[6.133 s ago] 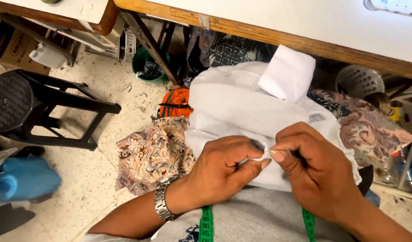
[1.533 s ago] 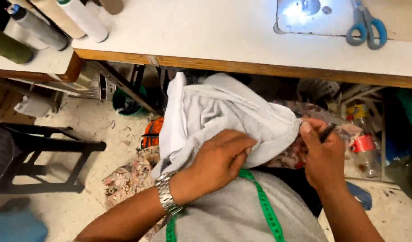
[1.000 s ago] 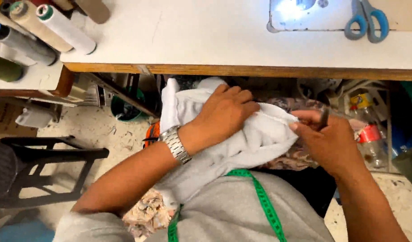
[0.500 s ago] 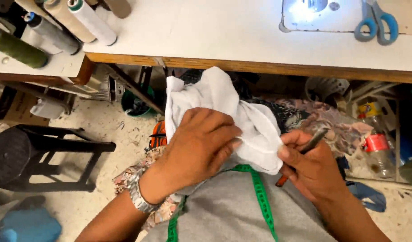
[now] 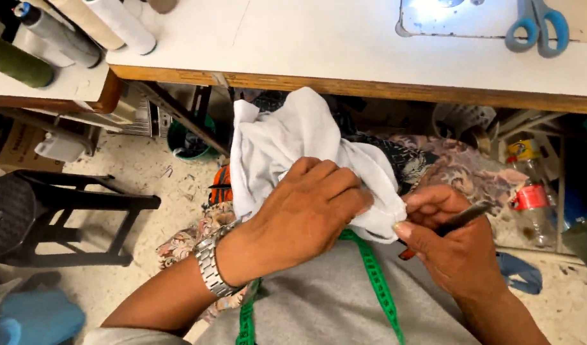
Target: Trimming loose threads from a white garment using a seam ripper or small snips
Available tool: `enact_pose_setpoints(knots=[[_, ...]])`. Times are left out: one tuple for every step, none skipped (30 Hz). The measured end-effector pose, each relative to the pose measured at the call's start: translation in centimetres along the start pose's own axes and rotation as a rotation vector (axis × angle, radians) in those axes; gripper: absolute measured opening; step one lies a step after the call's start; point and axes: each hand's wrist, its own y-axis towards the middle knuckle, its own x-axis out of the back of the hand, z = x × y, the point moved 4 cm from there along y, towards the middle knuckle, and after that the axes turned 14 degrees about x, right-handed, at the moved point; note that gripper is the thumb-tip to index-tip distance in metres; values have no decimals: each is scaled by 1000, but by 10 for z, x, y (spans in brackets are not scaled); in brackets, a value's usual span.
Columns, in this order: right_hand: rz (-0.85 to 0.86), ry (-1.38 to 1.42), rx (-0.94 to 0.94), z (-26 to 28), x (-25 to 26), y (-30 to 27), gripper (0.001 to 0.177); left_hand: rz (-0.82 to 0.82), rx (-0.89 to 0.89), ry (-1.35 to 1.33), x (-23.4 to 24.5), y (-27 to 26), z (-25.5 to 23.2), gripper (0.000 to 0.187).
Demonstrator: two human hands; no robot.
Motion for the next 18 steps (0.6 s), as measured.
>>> enact_pose_setpoints(knots=[[26,-183,26,6,-4,1,32,18,-5,20,0,0,0,10],[49,-366,55,13,-9,2,31,35,-14,40,-1,0,1,11],[49,-362,60,12,-13,-1,31,35,-17,46,1,6,7,11],[46,-396,95,13,-17,-2,34,99,-8,-106,1,13,13,13],[44,-429,130,13,-21,-4,37,164,2,-258,2,19,19,15],[43,-426,133,14,-22,-5,37,165,0,-255,-1,30,30,15],[38,-414,146,14,-22,-6,35,271,-117,-331,-7,39,37,28],[34,-400,162,14,-24,-5,33,377,-234,-403,-11,47,44,40],[34,-395,167,16,-26,-6,33,379,-235,-396,-5,57,40,40],[53,-358,189,17,-28,-6,34,624,-174,-454,-7,64,37,42],[72,-322,211,19,-31,-6,35,871,-112,-509,-9,71,34,45],[66,-321,219,15,-32,-7,35,875,-118,-502,-8,76,35,45],[22,-377,237,11,-32,-8,34,928,-111,-466,-9,80,35,36],[-22,-433,249,8,-31,-10,32,983,-101,-432,-11,83,35,29],[-28,-432,251,8,-37,-7,32,987,-105,-429,-6,85,33,29],[-19,-589,167,5,-42,-3,29,915,-119,-330,0,88,32,20],[-9,-745,80,3,-47,0,26,843,-132,-231,7,91,31,20],[-11,-739,87,-2,-48,5,26,843,-132,-222,14,90,28,20]])
